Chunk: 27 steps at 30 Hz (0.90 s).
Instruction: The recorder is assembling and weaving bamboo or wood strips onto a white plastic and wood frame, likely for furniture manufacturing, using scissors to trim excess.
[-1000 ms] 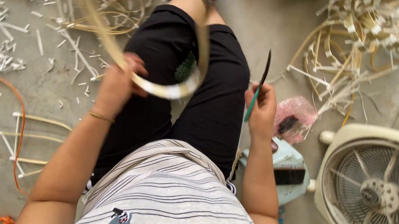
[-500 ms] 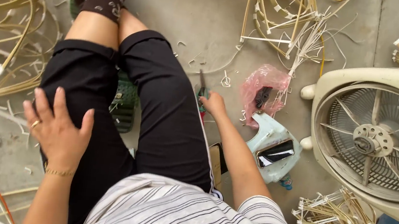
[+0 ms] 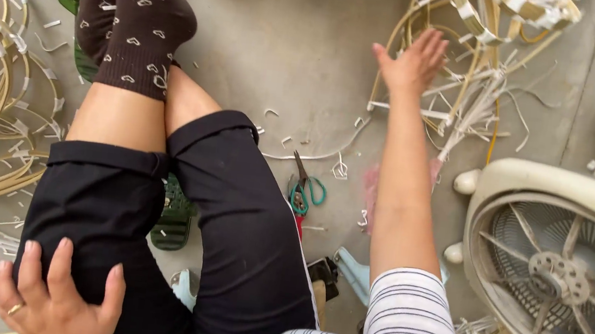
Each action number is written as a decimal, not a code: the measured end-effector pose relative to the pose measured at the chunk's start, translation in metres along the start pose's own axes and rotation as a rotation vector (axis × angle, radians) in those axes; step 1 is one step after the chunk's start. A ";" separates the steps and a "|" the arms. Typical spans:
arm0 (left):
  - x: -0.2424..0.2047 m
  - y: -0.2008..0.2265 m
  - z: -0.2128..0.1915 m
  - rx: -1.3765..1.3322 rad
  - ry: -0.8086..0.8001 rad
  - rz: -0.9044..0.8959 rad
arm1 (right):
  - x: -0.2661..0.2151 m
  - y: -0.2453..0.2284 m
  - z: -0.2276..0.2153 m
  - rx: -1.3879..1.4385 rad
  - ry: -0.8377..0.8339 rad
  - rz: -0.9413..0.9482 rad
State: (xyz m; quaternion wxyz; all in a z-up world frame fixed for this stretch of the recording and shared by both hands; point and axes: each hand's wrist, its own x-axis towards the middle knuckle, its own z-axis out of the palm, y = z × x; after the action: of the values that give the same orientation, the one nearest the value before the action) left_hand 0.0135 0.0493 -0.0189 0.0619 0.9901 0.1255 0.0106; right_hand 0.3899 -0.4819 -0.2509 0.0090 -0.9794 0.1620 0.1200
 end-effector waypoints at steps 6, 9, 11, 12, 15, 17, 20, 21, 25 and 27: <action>-0.009 -0.017 0.011 0.039 -0.094 -0.029 | 0.016 -0.010 -0.030 -0.013 -0.267 0.268; -0.003 -0.008 0.006 0.028 -0.096 -0.027 | -0.002 -0.015 -0.013 0.056 -0.422 0.210; 0.002 -0.002 0.006 0.017 -0.050 -0.025 | -0.011 -0.014 0.035 -0.053 -0.358 -0.005; 0.004 0.002 0.006 0.016 -0.040 -0.025 | -0.041 -0.026 0.045 -0.049 -0.349 -0.008; 0.004 0.007 0.001 0.003 0.005 -0.016 | -0.142 -0.058 0.058 -0.235 -0.404 -0.444; 0.003 0.007 -0.001 -0.013 0.006 -0.009 | -0.216 -0.082 0.042 -0.056 -0.573 -0.766; 0.001 0.009 -0.004 0.027 -0.012 -0.010 | -0.230 -0.082 0.020 0.292 -0.414 -0.929; -0.002 0.009 -0.006 0.029 -0.003 -0.007 | -0.217 -0.082 0.008 0.296 -0.405 -0.931; -0.004 0.006 -0.005 0.065 -0.024 -0.005 | -0.155 -0.062 -0.039 0.651 -0.076 -0.588; -0.003 0.006 -0.002 0.058 -0.022 -0.008 | -0.113 -0.032 -0.032 0.684 0.094 -0.482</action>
State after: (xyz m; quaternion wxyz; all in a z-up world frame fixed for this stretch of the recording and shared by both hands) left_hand 0.0121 0.0428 -0.0161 0.0346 0.9910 0.1289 -0.0043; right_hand 0.3035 -0.4177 -0.1939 0.3542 -0.9342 -0.0409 0.0089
